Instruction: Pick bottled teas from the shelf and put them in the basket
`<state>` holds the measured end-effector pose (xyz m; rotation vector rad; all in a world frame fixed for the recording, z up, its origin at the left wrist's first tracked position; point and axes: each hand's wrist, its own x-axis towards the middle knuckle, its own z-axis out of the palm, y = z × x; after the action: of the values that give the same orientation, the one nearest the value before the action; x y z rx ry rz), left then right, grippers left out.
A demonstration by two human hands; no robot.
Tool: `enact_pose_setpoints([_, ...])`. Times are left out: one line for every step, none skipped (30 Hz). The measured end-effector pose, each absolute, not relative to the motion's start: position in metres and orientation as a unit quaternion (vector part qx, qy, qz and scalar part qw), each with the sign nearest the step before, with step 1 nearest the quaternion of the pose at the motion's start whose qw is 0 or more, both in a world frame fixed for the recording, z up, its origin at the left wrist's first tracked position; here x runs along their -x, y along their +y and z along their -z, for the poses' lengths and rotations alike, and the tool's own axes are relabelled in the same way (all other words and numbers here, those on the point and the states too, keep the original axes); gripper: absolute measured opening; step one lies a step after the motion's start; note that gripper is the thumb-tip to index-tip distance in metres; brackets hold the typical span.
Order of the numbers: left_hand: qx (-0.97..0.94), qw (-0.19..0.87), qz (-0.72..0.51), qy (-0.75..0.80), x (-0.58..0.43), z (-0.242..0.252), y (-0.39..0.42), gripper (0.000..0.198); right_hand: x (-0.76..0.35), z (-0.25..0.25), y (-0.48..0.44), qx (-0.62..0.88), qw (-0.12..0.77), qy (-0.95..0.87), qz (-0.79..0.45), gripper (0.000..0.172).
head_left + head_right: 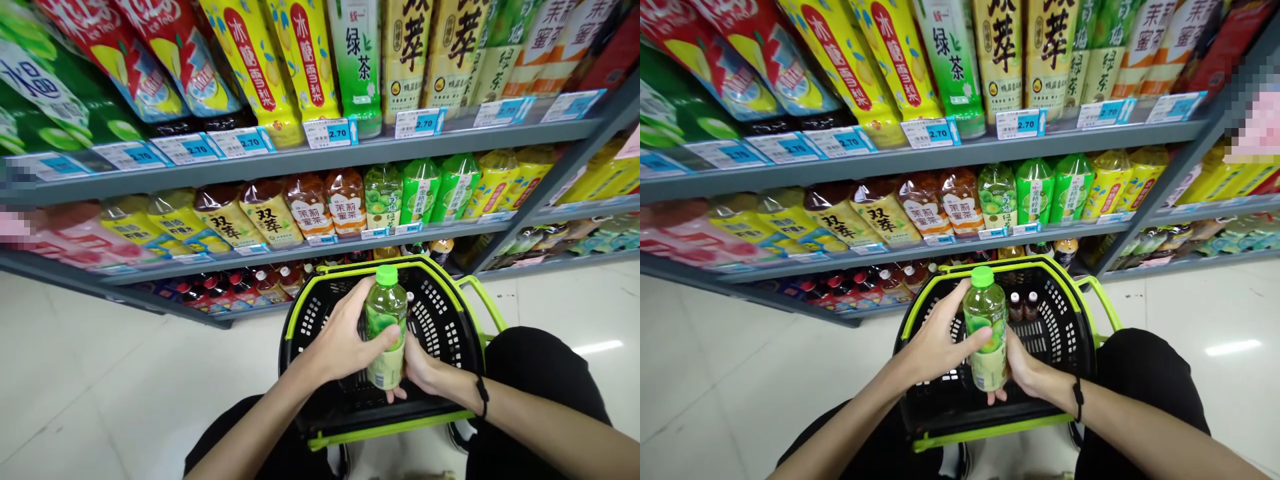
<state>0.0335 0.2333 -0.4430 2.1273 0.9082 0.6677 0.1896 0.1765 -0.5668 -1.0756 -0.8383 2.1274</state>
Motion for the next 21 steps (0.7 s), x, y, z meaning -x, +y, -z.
enact_pose_setpoints([-0.827, 0.369, -0.243, 0.349, -0.033, 0.443, 0.232, 0.064, -0.191, 0.568, 0.176, 0.406, 0.294, -0.315, -0.806, 0.099])
enact_pose_setpoints([-0.827, 0.378, -0.227, 0.349, -0.033, 0.443, 0.231, 0.065, -0.192, 0.569, 0.176, 0.409, 0.288, -0.313, -0.808, 0.098])
enact_pose_setpoints([-0.826, 0.385, -0.214, 0.352, -0.034, 0.444, 0.231, 0.066, -0.193, 0.570, 0.177, 0.412, 0.284, -0.311, -0.808, 0.097])
enact_pose_setpoints([-0.826, 0.389, -0.204, 0.353, -0.034, 0.445, 0.230, 0.068, -0.194, 0.572, 0.178, 0.414, 0.283, -0.309, -0.808, 0.095])
enact_pose_setpoints([-0.827, 0.392, -0.198, 0.351, -0.035, 0.447, 0.230, 0.069, -0.195, 0.573, 0.178, 0.417, 0.284, -0.310, -0.806, 0.093])
enact_pose_setpoints([-0.827, 0.395, -0.196, 0.349, -0.036, 0.448, 0.230, 0.069, -0.196, 0.574, 0.179, 0.418, 0.285, -0.315, -0.803, 0.091])
enact_pose_setpoints([-0.827, 0.397, -0.195, 0.347, -0.036, 0.449, 0.231, 0.069, -0.196, 0.575, 0.180, 0.417, 0.286, -0.323, -0.800, 0.089])
enact_pose_setpoints([-0.827, 0.397, -0.195, 0.346, -0.036, 0.451, 0.231, 0.069, -0.197, 0.575, 0.180, 0.414, 0.288, -0.331, -0.797, 0.088])
enact_pose_setpoints([-0.827, 0.395, -0.199, 0.348, -0.036, 0.451, 0.230, 0.069, -0.199, 0.574, 0.181, 0.412, 0.290, -0.339, -0.795, 0.088])
enact_pose_setpoints([-0.825, 0.391, -0.206, 0.351, -0.036, 0.452, 0.230, 0.068, -0.200, 0.573, 0.182, 0.409, 0.291, -0.345, -0.793, 0.087])
enact_pose_setpoints([-0.823, 0.386, -0.217, 0.356, -0.036, 0.452, 0.229, 0.067, -0.201, 0.571, 0.182, 0.405, 0.288, -0.350, -0.794, 0.087])
enact_pose_setpoints([-0.820, 0.380, -0.230, 0.361, -0.036, 0.451, 0.229, 0.066, -0.202, 0.569, 0.183, 0.401, 0.282, -0.354, -0.797, 0.087])
enact_pose_setpoints([-0.816, 0.374, -0.244, 0.367, -0.036, 0.451, 0.228, 0.065, -0.203, 0.567, 0.183, 0.395, 0.274, -0.357, -0.801, 0.087])
enact_pose_setpoints([-0.812, 0.369, -0.256, 0.374, -0.037, 0.450, 0.226, 0.063, -0.203, 0.564, 0.183, 0.390, 0.269, -0.361, -0.803, 0.087])
enact_pose_setpoints([-0.807, 0.362, -0.268, 0.381, -0.038, 0.450, 0.225, 0.062, -0.204, 0.562, 0.183, 0.386, 0.268, -0.365, -0.804, 0.087])
enact_pose_setpoints([-0.803, 0.355, -0.277, 0.392, -0.039, 0.450, 0.224, 0.062, -0.203, 0.561, 0.182, 0.385, 0.270, -0.368, -0.802, 0.086])
enact_pose_setpoints([-0.798, 0.344, -0.284, 0.405, -0.041, 0.451, 0.222, 0.062, -0.203, 0.559, 0.182, 0.390, 0.275, -0.369, -0.798, 0.085])
enact_pose_setpoints([-0.793, 0.332, -0.289, 0.421, -0.043, 0.452, 0.221, 0.062, -0.202, 0.558, 0.182, 0.398, 0.281, -0.369, -0.792, 0.085])
enact_pose_setpoints([-0.788, 0.319, -0.293, 0.438, -0.045, 0.454, 0.220, 0.062, -0.201, 0.558, 0.182, 0.407, 0.288, -0.368, -0.785, 0.085])
enact_pose_setpoints([-0.783, 0.305, -0.297, 0.454, -0.047, 0.456, 0.218, 0.062, -0.200, 0.558, 0.181, 0.416, 0.292, -0.366, -0.779, 0.085])
enact_pose_setpoints([-0.778, 0.293, -0.301, 0.468, -0.049, 0.457, 0.217, 0.062, -0.199, 0.558, 0.181, 0.422, 0.295, -0.365, -0.776, 0.086])
